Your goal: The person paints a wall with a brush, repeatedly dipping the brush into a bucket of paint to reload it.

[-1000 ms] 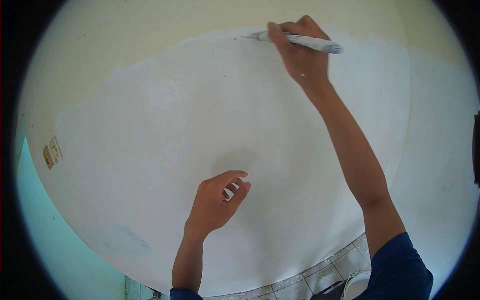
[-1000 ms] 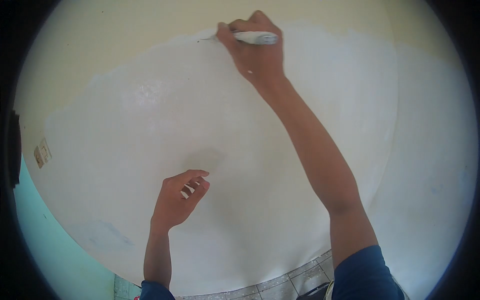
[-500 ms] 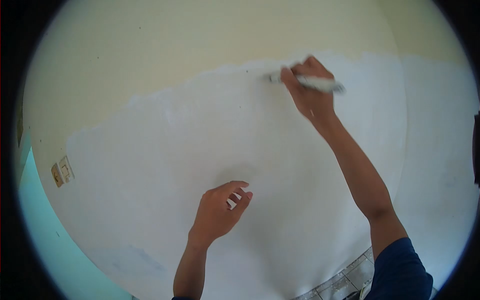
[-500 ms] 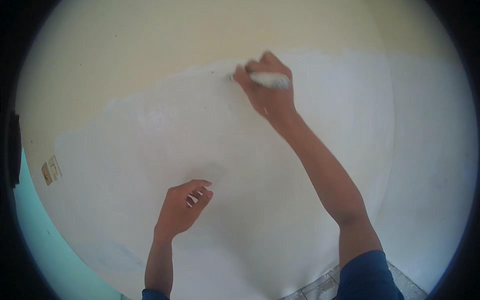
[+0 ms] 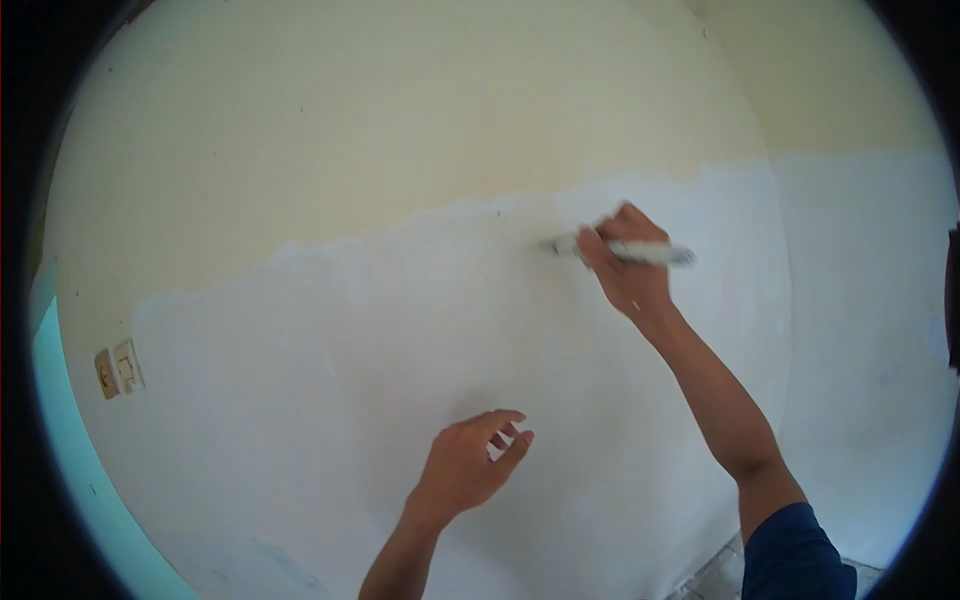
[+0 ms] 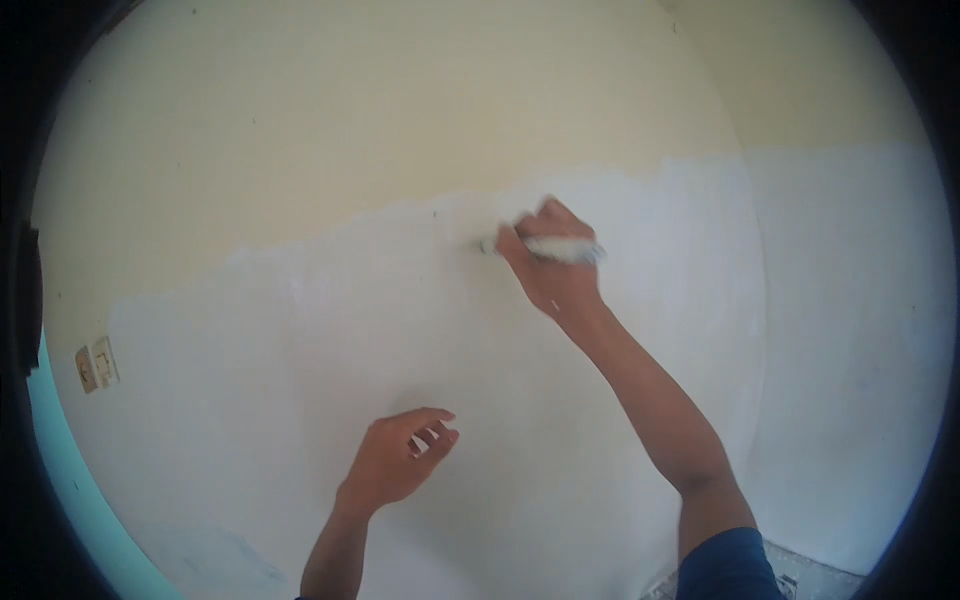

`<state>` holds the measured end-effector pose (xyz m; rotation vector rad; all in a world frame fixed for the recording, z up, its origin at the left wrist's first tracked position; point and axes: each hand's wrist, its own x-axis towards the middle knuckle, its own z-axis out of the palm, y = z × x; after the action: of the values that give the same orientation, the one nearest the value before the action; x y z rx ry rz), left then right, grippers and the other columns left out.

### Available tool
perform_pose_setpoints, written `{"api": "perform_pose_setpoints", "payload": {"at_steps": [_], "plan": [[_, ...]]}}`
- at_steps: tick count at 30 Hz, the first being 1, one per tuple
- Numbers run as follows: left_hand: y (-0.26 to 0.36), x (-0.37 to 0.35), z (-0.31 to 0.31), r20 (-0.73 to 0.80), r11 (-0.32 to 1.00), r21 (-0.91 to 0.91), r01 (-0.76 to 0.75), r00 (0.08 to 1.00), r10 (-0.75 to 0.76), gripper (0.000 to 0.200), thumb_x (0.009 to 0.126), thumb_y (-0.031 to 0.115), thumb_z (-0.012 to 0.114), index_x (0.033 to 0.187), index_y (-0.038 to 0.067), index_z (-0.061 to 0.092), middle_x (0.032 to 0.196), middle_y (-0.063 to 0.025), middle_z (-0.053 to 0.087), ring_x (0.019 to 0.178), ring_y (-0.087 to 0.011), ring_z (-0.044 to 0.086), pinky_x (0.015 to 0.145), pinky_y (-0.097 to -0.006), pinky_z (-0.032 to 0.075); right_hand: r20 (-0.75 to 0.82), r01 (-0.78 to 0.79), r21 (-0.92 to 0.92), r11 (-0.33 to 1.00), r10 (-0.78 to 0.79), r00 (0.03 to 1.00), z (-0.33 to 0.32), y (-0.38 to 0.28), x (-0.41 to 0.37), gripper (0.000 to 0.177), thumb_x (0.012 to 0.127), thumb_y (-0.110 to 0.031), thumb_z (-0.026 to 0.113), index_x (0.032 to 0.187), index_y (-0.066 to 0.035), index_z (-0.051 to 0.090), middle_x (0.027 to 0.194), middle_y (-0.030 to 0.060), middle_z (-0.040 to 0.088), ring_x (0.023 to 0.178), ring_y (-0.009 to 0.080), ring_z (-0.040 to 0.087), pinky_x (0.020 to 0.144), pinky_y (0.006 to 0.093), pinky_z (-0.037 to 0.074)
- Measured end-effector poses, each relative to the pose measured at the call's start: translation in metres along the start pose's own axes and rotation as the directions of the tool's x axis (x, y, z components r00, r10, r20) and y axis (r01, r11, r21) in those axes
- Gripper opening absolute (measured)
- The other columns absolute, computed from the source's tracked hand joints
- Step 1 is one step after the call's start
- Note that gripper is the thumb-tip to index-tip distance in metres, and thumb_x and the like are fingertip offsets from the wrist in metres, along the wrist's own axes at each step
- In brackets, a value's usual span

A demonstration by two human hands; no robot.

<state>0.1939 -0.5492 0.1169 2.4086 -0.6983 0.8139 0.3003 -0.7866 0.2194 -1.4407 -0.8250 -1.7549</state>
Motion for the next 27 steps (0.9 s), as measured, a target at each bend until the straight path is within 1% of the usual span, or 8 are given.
{"api": "perform_pose_setpoints", "payload": {"at_steps": [6,9,12,16,20,23,25,27], "plan": [[0.012,0.014,0.016,-0.137,0.986,0.161,-0.044,0.988,0.067,0.024,0.087,0.023,0.069,0.103,0.006,0.068,0.087,-0.0074,0.071,0.078,-0.0195,0.068,0.065,-0.0310,0.054,-0.033,0.111,0.227,0.967,-0.107,0.994,0.048,0.049,-0.010,0.022,0.085,-0.021,0.070,0.079,-0.002,0.062,0.070,0.0110,0.050,0.064,0.0234,0.049,0.059,0.0352,0.040],[0.015,0.014,0.010,-0.252,0.963,0.269,-0.009,0.964,0.079,0.022,0.086,0.022,0.069,0.102,0.007,0.069,0.087,-0.0078,0.071,0.077,-0.0210,0.068,0.066,-0.0327,0.054,0.498,-0.115,-0.158,0.981,0.180,0.848,-0.005,0.018,-0.084,0.027,0.086,-0.029,0.067,0.079,-0.003,0.065,0.069,0.0125,0.052,0.064,0.0282,0.054,0.062,0.0394,0.045],[0.020,0.019,0.007,-0.339,0.930,0.366,0.025,0.934,0.109,0.020,0.085,0.021,0.069,0.100,0.007,0.069,0.088,-0.0081,0.070,0.080,-0.0224,0.067,0.069,-0.0342,0.054,0.464,-0.127,-0.084,0.988,0.151,0.873,-0.034,0.012,-0.070,0.030,0.087,-0.031,0.065,0.075,-0.003,0.066,0.070,0.0129,0.052,0.064,0.0301,0.054,0.062,0.0433,0.045],[0.023,0.032,0.015,-0.373,0.886,0.463,-0.030,0.900,0.226,0.021,0.083,0.019,0.070,0.100,0.007,0.068,0.100,-0.0100,0.068,0.098,-0.0259,0.063,0.082,-0.0387,0.052,0.001,0.030,0.226,0.974,-0.031,1.000,-0.009,0.012,0.025,0.026,0.083,-0.020,0.070,0.069,-0.001,0.059,0.068,0.0128,0.047,0.058,0.0268,0.045,0.056,0.0381,0.040],[0.000,0.026,-0.004,-0.384,0.811,0.580,-0.078,0.852,0.357,0.023,0.083,0.019,0.070,0.102,0.007,0.067,0.118,-0.0123,0.062,0.118,-0.0313,0.054,0.096,-0.0445,0.045,-0.041,0.038,0.416,0.909,-0.023,0.999,0.061,0.008,0.012,0.023,0.081,-0.017,0.073,0.072,0.000,0.059,0.067,0.0122,0.046,0.059,0.0243,0.045,0.055,0.0353,0.039],[-0.003,0.016,-0.008,-0.388,0.796,0.602,-0.059,0.850,0.356,0.026,0.082,0.020,0.071,0.105,0.007,0.067,0.124,-0.0125,0.059,0.123,-0.0326,0.050,0.101,-0.0456,0.041,0.391,0.037,-0.028,0.999,-0.023,0.920,0.027,0.008,-0.073,0.023,0.082,-0.024,0.071,0.074,-0.004,0.063,0.067,0.0113,0.050,0.064,0.0280,0.054,0.059,0.0373,0.046],[-0.008,0.012,-0.014,-0.385,0.786,0.616,-0.046,0.854,0.351,0.027,0.082,0.020,0.071,0.105,0.007,0.067,0.123,-0.0123,0.059,0.123,-0.0324,0.051,0.101,-0.0452,0.041,0.600,-0.209,0.059,0.976,0.132,0.789,-0.012,-0.010,-0.095,0.026,0.081,-0.025,0.071,0.068,-0.005,0.059,0.066,0.0113,0.049,0.067,0.0277,0.056,0.058,0.0388,0.046],[-0.008,0.014,-0.012,-0.375,0.790,0.611,-0.049,0.861,0.343,0.027,0.081,0.020,0.072,0.105,0.007,0.067,0.122,-0.0119,0.060,0.123,-0.0322,0.051,0.101,-0.0449,0.041,0.395,-0.016,-0.006,1.000,0.017,0.919,-0.013,-0.002,-0.073,0.027,0.081,-0.022,0.070,0.065,-0.004,0.058,0.066,0.0114,0.049,0.063,0.0272,0.053,0.056,0.0386,0.044]]}}
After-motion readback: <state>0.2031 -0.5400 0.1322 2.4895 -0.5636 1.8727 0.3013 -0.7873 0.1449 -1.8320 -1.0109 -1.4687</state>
